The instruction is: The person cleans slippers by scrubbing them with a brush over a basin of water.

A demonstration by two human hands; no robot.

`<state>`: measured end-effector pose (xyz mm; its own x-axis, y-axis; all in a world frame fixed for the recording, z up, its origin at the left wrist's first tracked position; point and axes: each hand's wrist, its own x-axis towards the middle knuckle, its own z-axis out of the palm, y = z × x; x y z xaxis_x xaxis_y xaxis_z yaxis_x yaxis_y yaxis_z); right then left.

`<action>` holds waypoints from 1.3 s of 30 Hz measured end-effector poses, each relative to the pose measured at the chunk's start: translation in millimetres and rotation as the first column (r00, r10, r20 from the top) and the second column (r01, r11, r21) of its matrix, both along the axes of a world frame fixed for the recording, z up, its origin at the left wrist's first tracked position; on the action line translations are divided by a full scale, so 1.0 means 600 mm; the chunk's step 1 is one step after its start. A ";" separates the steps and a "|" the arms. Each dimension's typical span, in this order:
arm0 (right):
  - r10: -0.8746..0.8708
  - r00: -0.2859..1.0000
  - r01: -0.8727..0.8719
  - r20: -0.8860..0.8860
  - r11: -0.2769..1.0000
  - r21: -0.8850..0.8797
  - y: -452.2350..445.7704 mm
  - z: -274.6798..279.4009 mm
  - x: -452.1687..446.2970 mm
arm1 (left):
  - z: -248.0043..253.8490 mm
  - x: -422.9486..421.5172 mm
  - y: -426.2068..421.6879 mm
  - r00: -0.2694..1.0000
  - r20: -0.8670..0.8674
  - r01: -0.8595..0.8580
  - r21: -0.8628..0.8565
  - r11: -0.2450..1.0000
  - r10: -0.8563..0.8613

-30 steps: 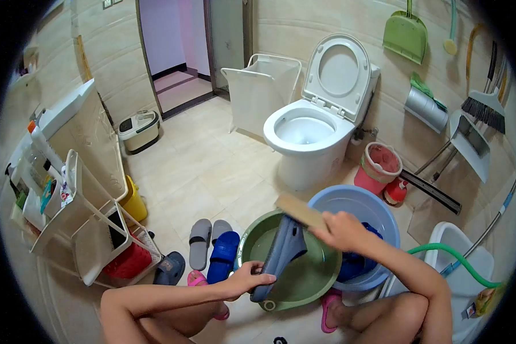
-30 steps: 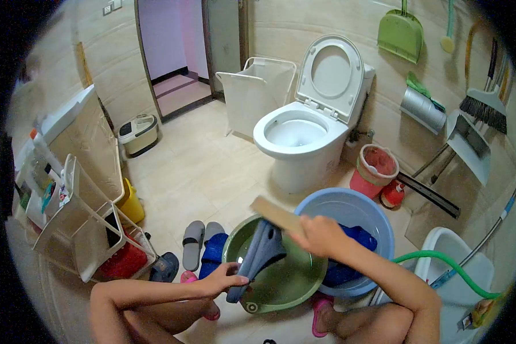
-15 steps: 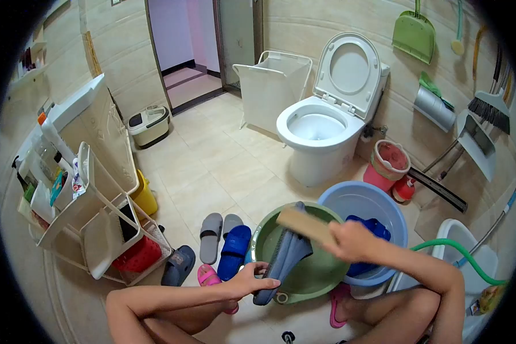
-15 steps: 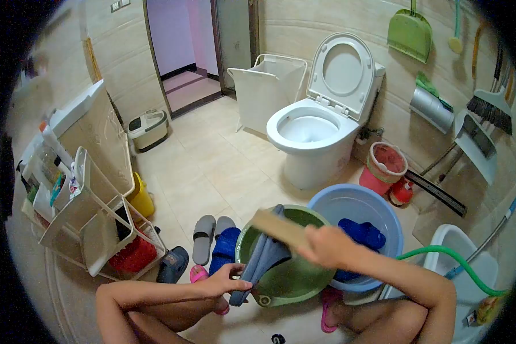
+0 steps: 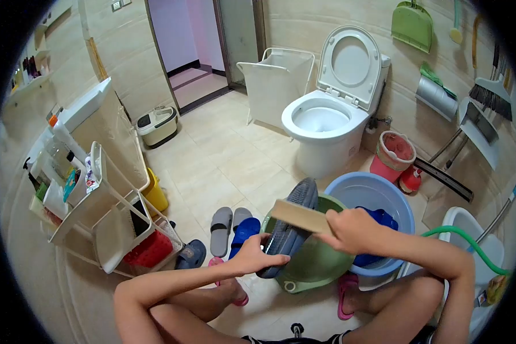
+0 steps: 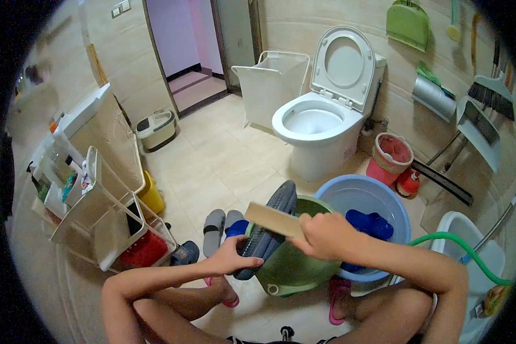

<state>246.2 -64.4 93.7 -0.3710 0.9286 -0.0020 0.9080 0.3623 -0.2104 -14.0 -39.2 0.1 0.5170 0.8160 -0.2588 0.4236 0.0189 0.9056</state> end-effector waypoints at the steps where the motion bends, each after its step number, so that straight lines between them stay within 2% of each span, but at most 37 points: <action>1: 0.025 0.999 -0.024 0.048 1.000 -0.014 -0.007 0.010 -0.003 | 0.003 0.001 -0.003 0.999 0.000 -0.044 0.118 0.992 0.045; 2: 0.044 0.995 -0.042 0.093 0.999 -0.031 -0.014 0.016 -0.003 | 0.009 0.000 0.002 0.999 -0.003 -0.040 0.126 0.991 0.041; 3: -0.036 0.992 0.044 0.120 0.997 -0.058 -0.006 0.026 0.002 | 0.023 -0.001 0.012 0.996 -0.085 0.002 0.218 0.976 0.017; 5: -0.132 0.984 0.133 0.120 0.991 -0.002 0.018 0.026 0.031 | 0.060 0.002 0.033 0.976 -0.216 0.070 0.346 0.936 0.007; 7: -0.193 0.974 0.191 0.117 0.981 0.030 0.022 0.024 0.038 | 0.082 0.012 0.047 0.946 -0.308 0.088 0.541 0.837 0.099; 8: -0.180 0.980 0.176 0.083 0.983 0.048 0.016 0.016 0.029 | 0.085 0.016 0.055 0.937 -0.325 0.108 0.614 0.782 0.125; 9: -0.164 0.985 0.160 0.050 0.985 0.068 0.007 0.011 0.017 | 0.091 0.022 0.056 0.938 -0.323 0.114 0.623 0.774 0.121; 12: -0.045 0.999 0.045 0.003 0.999 -0.018 -0.034 -0.003 -0.018 | 0.101 0.037 0.048 0.968 -0.249 0.123 0.609 0.783 0.042; 14: -0.116 0.993 0.116 -0.018 0.993 0.013 -0.025 -0.008 0.003 | 0.107 0.047 0.045 0.965 -0.256 0.156 0.714 0.683 0.047; 15: -0.178 0.983 0.180 -0.033 0.983 0.035 -0.021 -0.006 0.015 | 0.130 0.053 0.037 0.933 -0.347 0.191 0.696 0.692 0.092; 16: -0.286 0.958 0.286 -0.037 0.958 -0.007 -0.015 0.016 0.027 | 0.151 0.060 0.033 0.934 -0.347 0.198 0.702 0.684 0.086; 18: -0.340 0.939 0.342 -0.058 0.940 0.018 0.003 0.018 0.060 | 0.181 0.071 0.027 0.879 -0.460 0.232 0.648 0.725 0.130; 19: -0.342 0.938 0.344 -0.062 0.939 0.023 0.002 0.015 0.061 | 0.178 0.072 0.026 0.878 -0.461 0.235 0.652 0.721 0.130; 21: -0.318 0.948 0.317 -0.018 0.947 -0.053 -0.010 0.005 0.044 | 0.162 0.071 0.020 0.872 -0.473 0.260 0.665 0.700 0.125; 22: -0.251 0.966 0.251 -0.065 0.968 -0.021 -0.020 -0.007 0.034 | 0.164 0.070 0.015 0.869 -0.480 0.267 0.659 0.703 0.120; 25: -0.199 0.971 0.186 -0.132 0.977 -0.105 -0.035 -0.011 0.006 | 0.168 0.060 0.004 0.851 -0.508 0.264 0.632 0.729 0.132; 27: -0.181 0.941 0.056 -0.287 0.917 -0.394 -0.036 0.008 0.003 | 0.156 0.055 0.006 0.836 -0.525 0.228 0.599 0.768 0.161; 28: -0.183 0.940 0.056 -0.288 0.915 -0.399 -0.029 -0.004 0.008 | 0.154 0.056 0.008 0.835 -0.528 0.230 0.594 0.771 0.158; 30: -0.135 0.920 0.023 -0.368 0.956 -0.294 -0.001 -0.046 0.029 | 0.151 0.064 0.012 0.837 -0.515 0.222 0.628 0.746 0.184; 31: -0.125 0.939 0.070 -0.321 0.982 -0.178 0.009 -0.063 0.043 | 0.151 0.067 0.013 0.840 -0.512 0.221 0.625 0.749 0.179; 32: -0.197 0.877 0.085 -0.438 0.961 -0.262 0.022 -0.072 0.059 | 0.154 0.068 0.012 0.833 -0.526 0.232 0.615 0.753 0.173; 34: -0.356 0.820 0.140 -0.449 0.884 -0.446 0.049 -0.078 0.088 | 0.155 0.070 0.010 0.831 -0.532 0.241 0.605 0.759 0.160; 36: -0.366 0.811 0.165 -0.457 0.892 -0.422 0.036 -0.078 0.095 | 0.150 0.071 0.010 0.823 -0.546 0.275 0.627 0.728 0.160; 38: -0.261 0.857 0.131 -0.445 0.945 -0.301 0.014 -0.088 0.068 | 0.145 0.076 0.015 0.822 -0.548 0.279 0.629 0.726 0.158; 39: -0.181 0.864 0.030 -0.470 0.950 -0.310 0.001 -0.086 0.050 | 0.142 0.079 0.018 0.819 -0.550 0.283 0.634 0.719 0.163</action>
